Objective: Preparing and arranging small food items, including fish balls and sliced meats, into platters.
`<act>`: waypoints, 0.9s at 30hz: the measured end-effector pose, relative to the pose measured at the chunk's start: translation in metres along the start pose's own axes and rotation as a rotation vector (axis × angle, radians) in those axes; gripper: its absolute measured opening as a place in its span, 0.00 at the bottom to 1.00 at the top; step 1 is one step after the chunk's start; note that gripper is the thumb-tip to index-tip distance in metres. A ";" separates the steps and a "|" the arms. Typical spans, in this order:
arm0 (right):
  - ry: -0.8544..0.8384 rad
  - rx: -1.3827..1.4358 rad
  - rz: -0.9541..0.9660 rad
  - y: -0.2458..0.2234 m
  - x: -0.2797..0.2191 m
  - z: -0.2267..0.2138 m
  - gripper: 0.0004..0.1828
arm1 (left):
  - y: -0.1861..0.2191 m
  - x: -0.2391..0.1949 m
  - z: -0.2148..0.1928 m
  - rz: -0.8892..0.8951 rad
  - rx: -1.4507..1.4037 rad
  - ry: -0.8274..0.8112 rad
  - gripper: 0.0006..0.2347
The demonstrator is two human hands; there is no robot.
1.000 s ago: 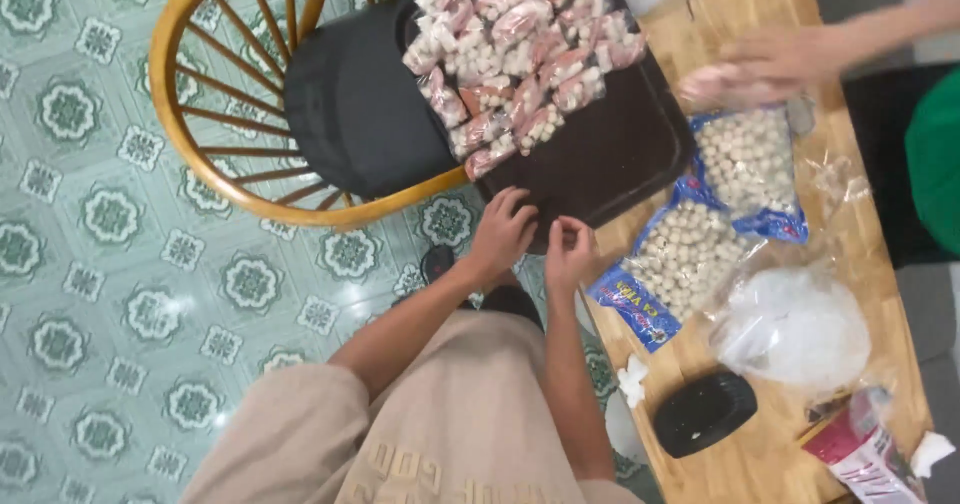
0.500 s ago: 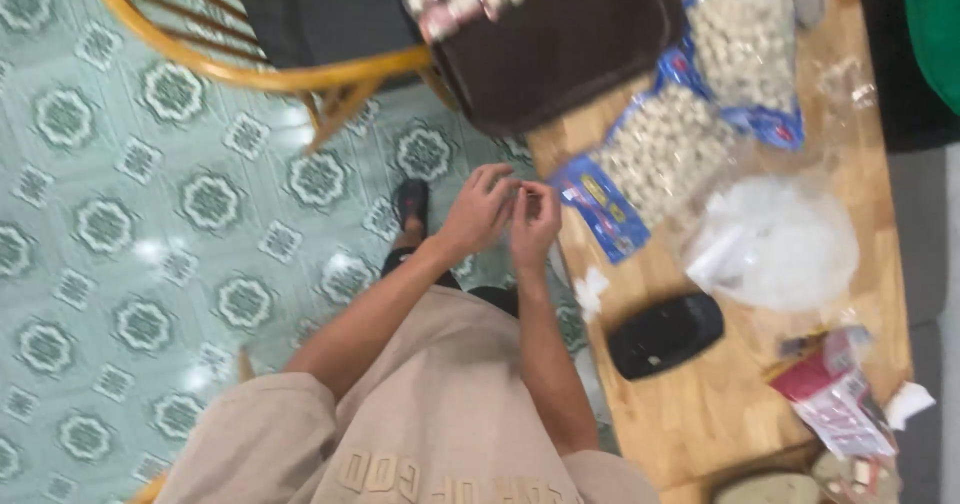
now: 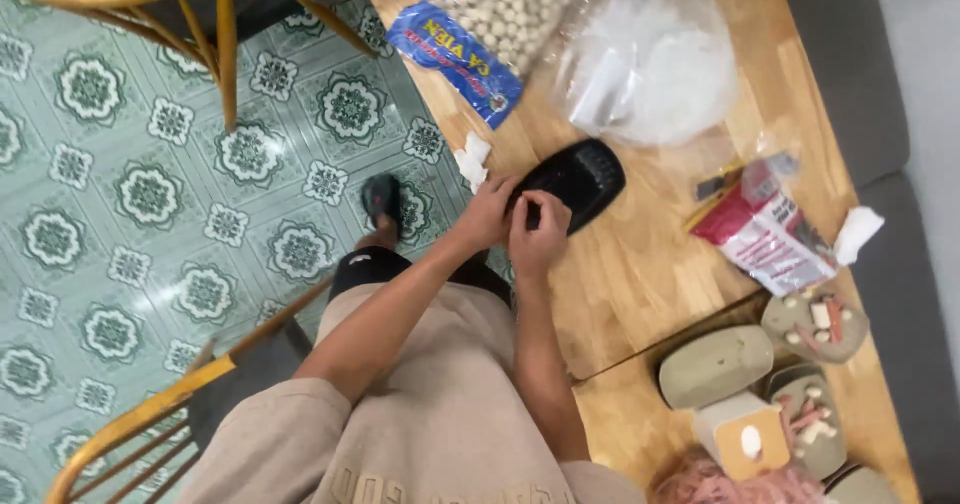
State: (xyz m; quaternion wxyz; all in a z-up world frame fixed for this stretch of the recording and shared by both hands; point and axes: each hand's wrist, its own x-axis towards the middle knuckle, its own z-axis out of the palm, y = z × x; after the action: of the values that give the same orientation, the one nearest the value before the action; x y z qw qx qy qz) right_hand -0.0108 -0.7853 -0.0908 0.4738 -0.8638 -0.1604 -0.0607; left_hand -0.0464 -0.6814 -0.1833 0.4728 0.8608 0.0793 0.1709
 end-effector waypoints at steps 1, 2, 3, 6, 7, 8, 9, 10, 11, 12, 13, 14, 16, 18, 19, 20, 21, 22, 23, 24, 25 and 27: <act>0.015 0.002 0.012 -0.001 -0.006 -0.008 0.04 | 0.008 0.002 -0.002 0.009 0.003 -0.017 0.20; 0.005 -0.026 0.009 -0.003 -0.013 -0.015 0.04 | 0.017 0.003 -0.005 -0.011 0.140 -0.061 0.23; -0.005 -0.053 0.006 -0.005 -0.020 -0.021 0.04 | 0.024 0.004 -0.008 -0.027 0.277 -0.104 0.25; 0.037 -0.048 0.037 0.010 -0.037 -0.031 0.05 | -0.008 -0.001 0.015 -0.294 0.172 -0.131 0.18; 0.059 -0.049 0.053 0.011 -0.043 -0.034 0.05 | -0.014 0.003 0.015 -0.278 0.177 -0.152 0.18; 0.072 -0.054 0.092 0.012 -0.052 -0.041 0.05 | -0.018 0.001 0.019 -0.308 0.176 -0.229 0.15; 0.086 -0.058 0.131 0.013 -0.062 -0.048 0.05 | -0.021 -0.001 0.022 -0.339 0.177 -0.305 0.13; 0.109 -0.065 0.140 0.013 -0.061 -0.050 0.05 | -0.025 -0.005 0.030 -0.319 0.175 -0.323 0.13; 0.130 -0.079 0.151 0.012 -0.060 -0.052 0.05 | -0.029 -0.010 0.037 -0.209 0.151 -0.250 0.12; 0.140 -0.094 0.165 0.011 -0.065 -0.058 0.05 | -0.030 -0.022 0.046 -0.110 0.123 -0.177 0.11; 0.152 -0.102 0.177 0.010 -0.072 -0.062 0.05 | -0.017 -0.029 0.047 -0.103 0.117 -0.193 0.11; 0.173 -0.126 0.155 0.010 -0.075 -0.065 0.05 | -0.004 -0.033 0.048 -0.154 0.036 -0.196 0.12; 0.195 -0.147 0.130 0.012 -0.080 -0.074 0.05 | 0.019 -0.043 0.057 -0.203 -0.042 -0.198 0.12; 0.223 -0.193 0.087 0.017 -0.089 -0.084 0.05 | 0.039 -0.060 0.070 -0.328 -0.231 -0.292 0.16; 0.218 -0.185 0.093 0.016 -0.094 -0.091 0.05 | 0.048 -0.069 0.076 -0.336 -0.223 -0.292 0.16; 0.235 -0.198 0.091 0.016 -0.097 -0.098 0.05 | 0.058 -0.076 0.084 -0.348 -0.313 -0.333 0.16; 0.253 -0.212 0.090 0.017 -0.101 -0.106 0.05 | 0.068 -0.084 0.092 -0.361 -0.404 -0.373 0.16; 0.246 -0.199 0.081 0.018 -0.101 -0.115 0.05 | 0.075 -0.088 0.099 -0.362 -0.395 -0.358 0.16; 0.260 -0.215 0.079 0.020 -0.101 -0.126 0.05 | 0.083 -0.092 0.107 -0.334 -0.482 -0.368 0.15; 0.270 -0.230 0.073 0.022 -0.101 -0.138 0.05 | 0.092 -0.098 0.116 -0.305 -0.570 -0.371 0.13; 0.258 -0.216 0.060 0.025 -0.101 -0.146 0.05 | 0.103 -0.096 0.117 -0.307 -0.562 -0.351 0.13; 0.248 -0.199 0.026 0.035 -0.102 -0.173 0.04 | 0.134 -0.100 0.128 -0.324 -0.287 -0.366 0.14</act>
State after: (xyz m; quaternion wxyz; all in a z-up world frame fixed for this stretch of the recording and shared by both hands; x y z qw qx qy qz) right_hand -0.0874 -0.9701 -0.0506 0.4030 -0.8942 -0.0827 -0.1765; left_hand -0.0954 -0.8837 -0.1559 0.6173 0.7779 0.1039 -0.0557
